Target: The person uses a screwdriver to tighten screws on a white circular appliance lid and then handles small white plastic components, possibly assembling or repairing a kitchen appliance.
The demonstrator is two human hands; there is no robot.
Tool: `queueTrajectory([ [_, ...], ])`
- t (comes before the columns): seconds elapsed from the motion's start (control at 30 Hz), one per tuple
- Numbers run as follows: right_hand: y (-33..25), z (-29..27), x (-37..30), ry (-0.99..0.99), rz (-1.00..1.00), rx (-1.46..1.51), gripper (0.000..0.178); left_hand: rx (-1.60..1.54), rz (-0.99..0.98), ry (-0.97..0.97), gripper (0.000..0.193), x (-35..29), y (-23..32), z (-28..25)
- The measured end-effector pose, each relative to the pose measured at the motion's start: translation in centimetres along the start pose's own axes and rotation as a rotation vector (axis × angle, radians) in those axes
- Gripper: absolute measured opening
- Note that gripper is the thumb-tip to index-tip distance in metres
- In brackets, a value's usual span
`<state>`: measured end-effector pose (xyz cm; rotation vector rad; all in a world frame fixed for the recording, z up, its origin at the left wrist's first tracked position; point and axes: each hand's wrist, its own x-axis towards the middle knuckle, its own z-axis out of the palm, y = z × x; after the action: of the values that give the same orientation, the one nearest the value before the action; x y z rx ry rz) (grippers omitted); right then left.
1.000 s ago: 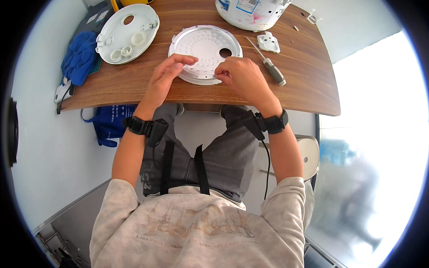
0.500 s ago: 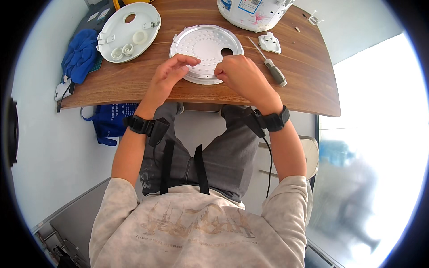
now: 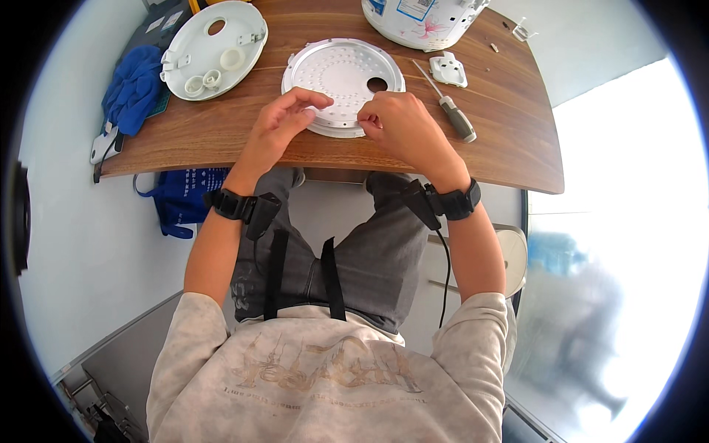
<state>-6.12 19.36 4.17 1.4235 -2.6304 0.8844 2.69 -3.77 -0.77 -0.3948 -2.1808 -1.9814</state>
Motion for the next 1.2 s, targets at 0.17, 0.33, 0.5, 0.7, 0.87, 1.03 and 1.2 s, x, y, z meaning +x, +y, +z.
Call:
queueTrajectory([
  [0.17, 0.1, 0.0, 0.0, -0.002, 0.022, 0.011, 0.01, 0.217, -0.03, -0.027, 0.024, -0.1, 0.8, 0.9],
  [0.33, 0.5, 0.1, 0.3, -0.02, -0.02, 0.002, 0.011, 0.506, 0.16, 0.035, 0.026, -0.1, -0.8, 2.2],
  [0.5, 0.4, 0.0, 0.3, -0.021, -0.041, -0.058, 0.011, 0.612, 0.298, 0.107, 0.018, 0.2, -2.2, 2.6],
  [0.7, 0.4, 0.1, 0.2, -0.035, -0.004, -0.052, 0.012, 0.587, 0.272, 0.101, 0.015, 0.3, -2.1, 2.6],
  [0.87, 0.1, 0.0, 0.0, -0.03, 0.029, -0.001, 0.011, 0.573, 0.284, 0.11, 0.014, 0.3, -2.0, 2.8],
  [1.03, 0.5, 0.1, -0.4, 0.0, 0.002, 0.027, 0.014, 0.585, 0.305, 0.114, 0.014, 0.3, -2.1, 2.8],
  [1.2, 0.2, 0.0, -0.3, -0.015, 0.017, 0.05, 0.013, 0.584, 0.312, 0.108, 0.013, 0.4, -2.3, 2.7],
])
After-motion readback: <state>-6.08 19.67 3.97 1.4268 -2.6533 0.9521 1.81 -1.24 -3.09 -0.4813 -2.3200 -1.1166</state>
